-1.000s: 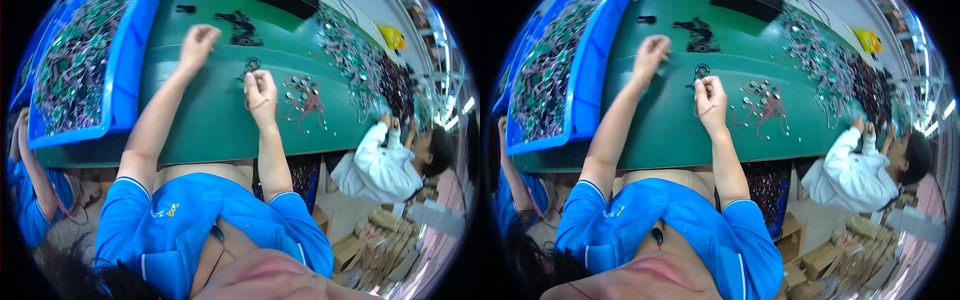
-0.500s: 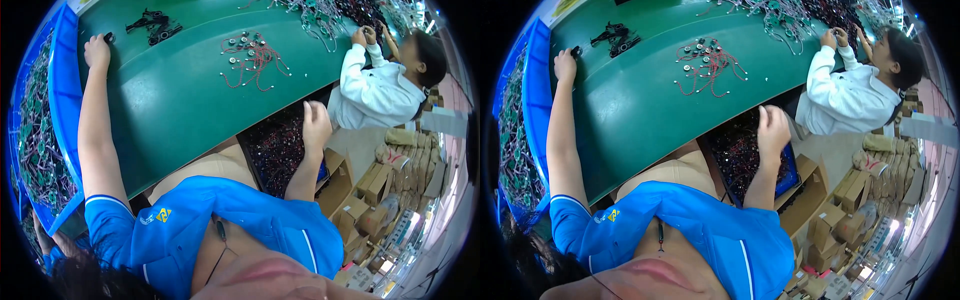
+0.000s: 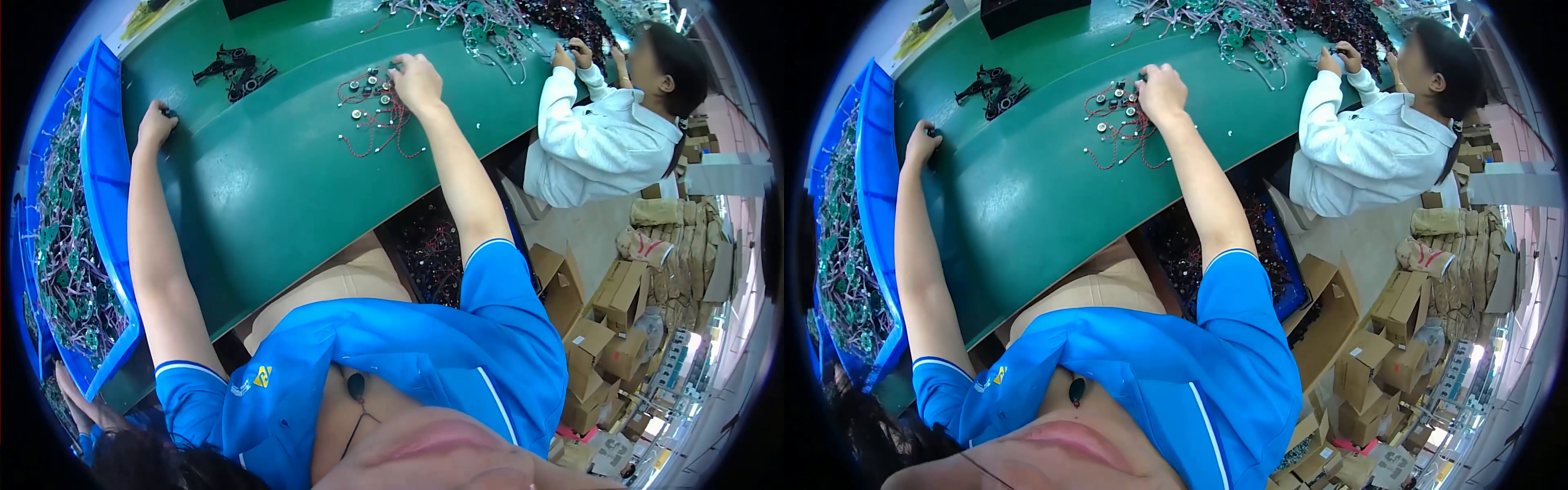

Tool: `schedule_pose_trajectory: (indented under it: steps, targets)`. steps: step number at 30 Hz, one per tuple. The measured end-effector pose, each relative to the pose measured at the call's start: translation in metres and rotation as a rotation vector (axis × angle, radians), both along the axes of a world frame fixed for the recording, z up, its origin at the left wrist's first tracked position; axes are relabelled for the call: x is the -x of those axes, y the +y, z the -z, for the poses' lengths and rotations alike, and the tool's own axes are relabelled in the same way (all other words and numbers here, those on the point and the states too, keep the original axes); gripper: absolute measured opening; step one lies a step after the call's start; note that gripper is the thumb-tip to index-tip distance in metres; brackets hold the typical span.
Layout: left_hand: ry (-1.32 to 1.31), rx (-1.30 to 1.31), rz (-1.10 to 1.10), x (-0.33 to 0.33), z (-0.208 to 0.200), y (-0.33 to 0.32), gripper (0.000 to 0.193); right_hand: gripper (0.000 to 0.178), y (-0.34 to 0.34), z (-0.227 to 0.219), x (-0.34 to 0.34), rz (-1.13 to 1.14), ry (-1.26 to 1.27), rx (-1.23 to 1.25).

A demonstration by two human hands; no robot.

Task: Manually assemble small electronic components by connecting wiring to circular parts at a workstation.

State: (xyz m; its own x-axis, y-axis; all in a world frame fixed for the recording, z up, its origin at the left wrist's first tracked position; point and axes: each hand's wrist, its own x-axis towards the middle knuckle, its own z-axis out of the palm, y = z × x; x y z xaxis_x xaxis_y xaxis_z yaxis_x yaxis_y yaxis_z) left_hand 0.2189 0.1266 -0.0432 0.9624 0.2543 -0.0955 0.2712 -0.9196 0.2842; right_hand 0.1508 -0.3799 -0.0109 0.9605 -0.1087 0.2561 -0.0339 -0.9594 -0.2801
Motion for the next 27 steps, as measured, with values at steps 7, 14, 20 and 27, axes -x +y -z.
schedule_pose_trajectory:
  steps: [7, 14, 20, 27]
  targets:
    - [-0.410, 0.258, -0.252, 0.039, 0.014, -0.031, 0.036, 0.016, 0.002, -0.017, -0.007, 0.040, -0.223, 0.061]
    - [-0.462, 0.384, 0.005, 0.077, -0.033, -0.095, 0.031, 0.028, 0.048, -0.136, 0.023, -0.187, -0.715, -0.218]
    - [-0.427, 0.957, 0.054, 0.134, -0.053, -0.129, 0.029, 0.017, 0.157, -0.110, 0.054, -0.743, -0.598, -0.650]
    - [-0.508, 1.221, -0.034, 0.181, -0.055, -0.129, 0.024, 0.029, 0.227, -0.049, 0.082, -0.777, 0.186, -1.250]
